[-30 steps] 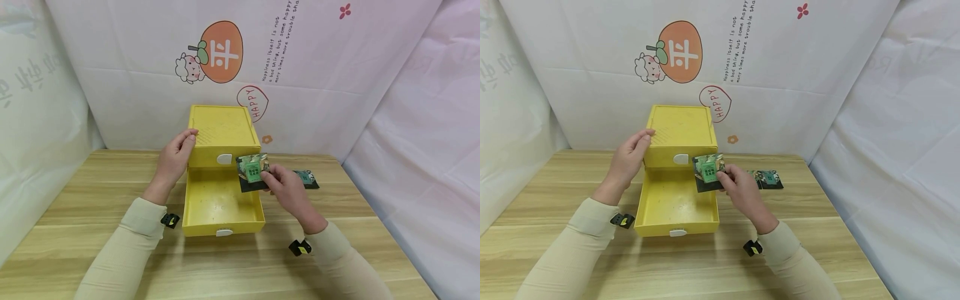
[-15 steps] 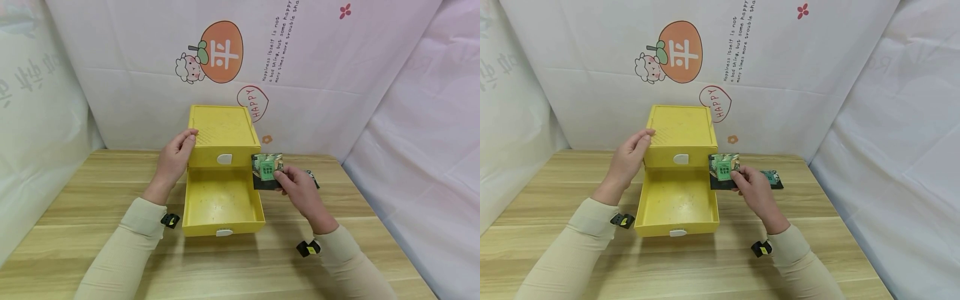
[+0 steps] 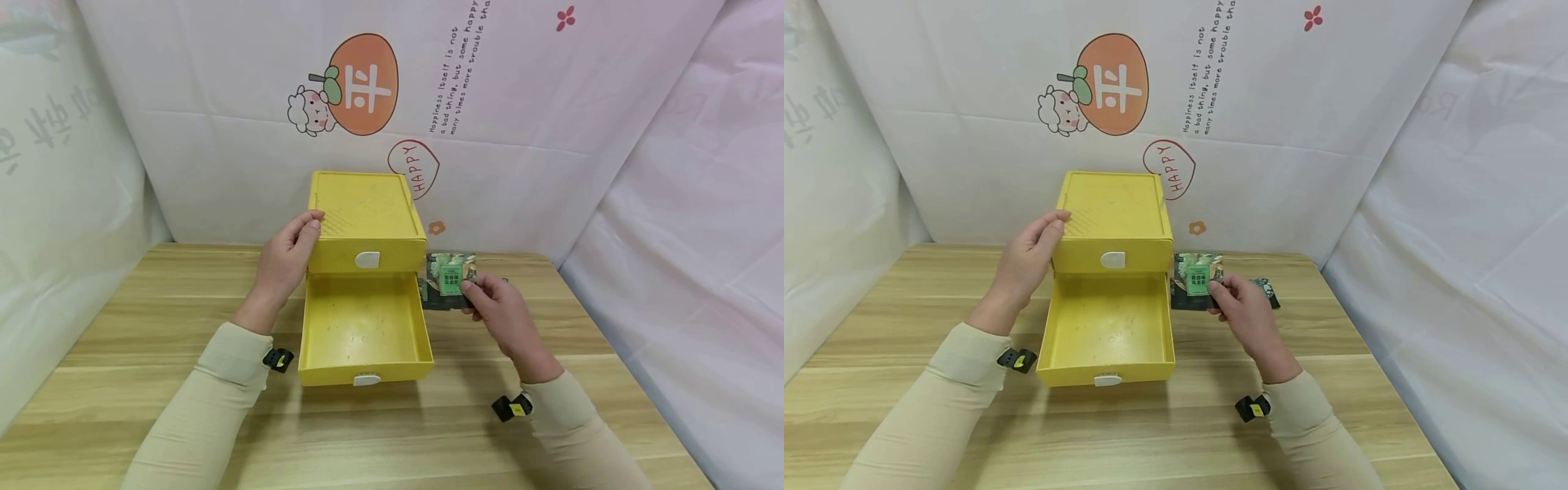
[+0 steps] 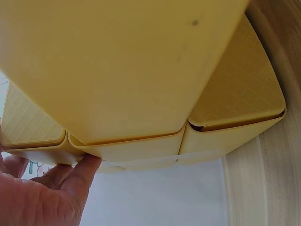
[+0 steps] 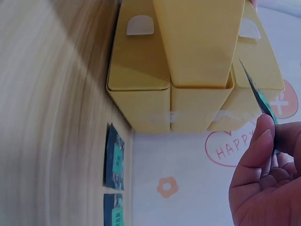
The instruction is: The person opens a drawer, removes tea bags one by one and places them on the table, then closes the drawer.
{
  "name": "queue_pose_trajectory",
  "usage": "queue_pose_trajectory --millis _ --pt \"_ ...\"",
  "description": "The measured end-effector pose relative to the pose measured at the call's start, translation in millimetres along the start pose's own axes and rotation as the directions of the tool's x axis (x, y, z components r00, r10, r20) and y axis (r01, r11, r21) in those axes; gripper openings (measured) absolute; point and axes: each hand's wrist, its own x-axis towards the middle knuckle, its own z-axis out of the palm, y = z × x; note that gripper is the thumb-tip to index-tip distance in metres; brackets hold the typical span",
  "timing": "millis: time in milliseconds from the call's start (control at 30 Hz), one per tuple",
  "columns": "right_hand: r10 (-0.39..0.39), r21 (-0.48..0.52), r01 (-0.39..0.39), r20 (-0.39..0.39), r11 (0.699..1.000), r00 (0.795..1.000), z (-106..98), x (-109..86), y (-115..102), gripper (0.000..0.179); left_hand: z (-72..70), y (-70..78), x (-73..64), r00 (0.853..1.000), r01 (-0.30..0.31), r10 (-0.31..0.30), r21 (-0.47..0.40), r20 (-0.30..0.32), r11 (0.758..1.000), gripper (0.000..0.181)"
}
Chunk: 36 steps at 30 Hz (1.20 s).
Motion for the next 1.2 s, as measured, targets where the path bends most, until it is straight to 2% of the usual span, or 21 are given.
queue_pose_trajectory --millis 300,767,1200 --pt "0.053 -0.002 -0.053 -0.003 0.999 0.999 -3 0.9 12 0.032 0.7 0.2 0.3 1.000 0.003 -0.002 0.003 -0.004 1.000 0.050" --pt "0.118 -0.075 -0.114 0.043 0.991 0.992 6 6.3 35 0.029 0.8 -0.5 0.5 1.000 -0.001 0.001 0.011 -0.004 1.000 0.050" --pt "0.163 -0.152 -0.150 0.075 0.977 0.984 19 8.8 45 0.030 1.2 0.5 0.7 1.000 0.003 -0.003 0.010 -0.003 1.000 0.051"
